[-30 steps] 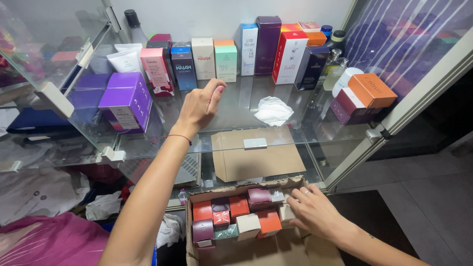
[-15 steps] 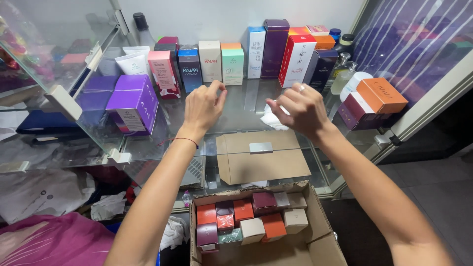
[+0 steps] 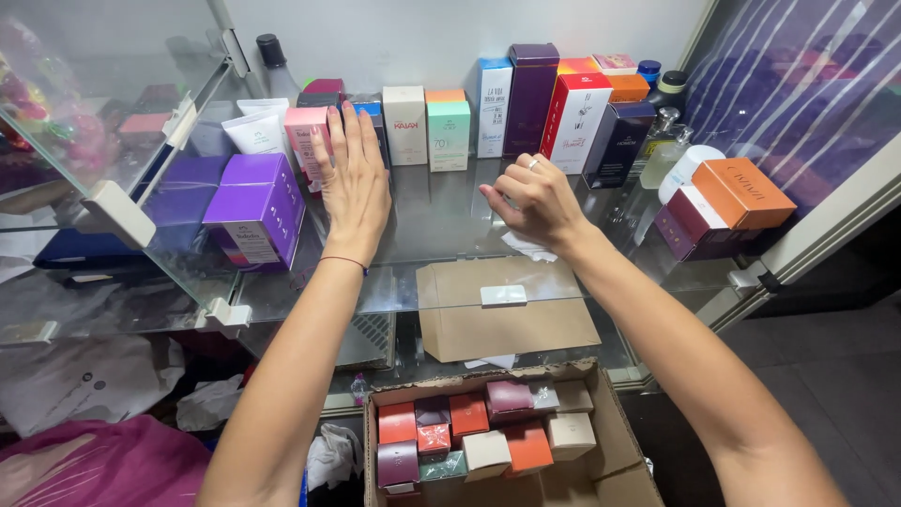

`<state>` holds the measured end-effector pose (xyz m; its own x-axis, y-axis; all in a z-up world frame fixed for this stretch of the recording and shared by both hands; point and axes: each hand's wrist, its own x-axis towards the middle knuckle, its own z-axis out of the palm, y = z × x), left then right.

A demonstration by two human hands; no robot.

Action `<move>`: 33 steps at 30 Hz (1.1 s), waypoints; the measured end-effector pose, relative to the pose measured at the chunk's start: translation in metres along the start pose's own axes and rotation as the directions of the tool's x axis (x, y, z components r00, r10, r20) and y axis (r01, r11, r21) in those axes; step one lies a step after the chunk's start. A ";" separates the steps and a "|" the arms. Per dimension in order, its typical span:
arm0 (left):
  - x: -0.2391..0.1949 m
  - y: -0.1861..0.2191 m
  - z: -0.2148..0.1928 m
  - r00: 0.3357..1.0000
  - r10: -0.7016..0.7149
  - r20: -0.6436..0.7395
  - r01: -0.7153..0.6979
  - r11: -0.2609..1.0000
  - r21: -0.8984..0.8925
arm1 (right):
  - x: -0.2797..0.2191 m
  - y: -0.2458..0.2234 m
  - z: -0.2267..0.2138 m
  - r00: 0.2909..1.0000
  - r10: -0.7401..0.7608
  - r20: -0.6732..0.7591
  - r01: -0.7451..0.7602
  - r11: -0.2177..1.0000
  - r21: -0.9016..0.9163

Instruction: Picking up various cosmetic boxes from a glass display shelf and packing them into a cardboard shipping box.

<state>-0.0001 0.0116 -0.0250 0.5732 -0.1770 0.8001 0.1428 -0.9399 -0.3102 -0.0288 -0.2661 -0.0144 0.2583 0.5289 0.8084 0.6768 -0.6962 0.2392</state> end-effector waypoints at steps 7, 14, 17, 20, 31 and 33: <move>0.002 -0.010 -0.007 0.996 -0.002 -0.090 -0.012 0.986 -0.164 | 0.004 -0.003 0.005 1.000 0.005 0.018 -0.006 0.998 0.058; 0.004 -0.007 -0.020 0.988 -0.028 -0.155 -0.055 0.859 -0.508 | 0.003 -0.004 0.005 0.997 0.080 0.021 -0.082 0.988 0.128; 0.004 0.004 -0.030 0.984 0.002 -0.179 -0.112 0.785 -0.610 | 0.005 -0.010 -0.001 0.987 0.151 0.061 -0.161 0.963 0.216; 0.004 0.018 -0.042 0.970 0.074 -0.230 -0.216 0.688 -0.693 | 0.011 -0.019 -0.010 0.975 0.191 0.115 -0.220 0.904 0.367; 0.002 0.035 -0.089 0.956 0.161 -0.246 -0.283 0.278 -0.918 | 0.012 -0.021 -0.011 0.980 0.184 0.075 -0.198 0.865 0.462; -0.001 0.032 -0.085 0.958 0.216 -0.187 -0.240 0.257 -0.936 | 0.011 -0.019 -0.011 0.935 0.319 0.152 -0.344 0.719 0.604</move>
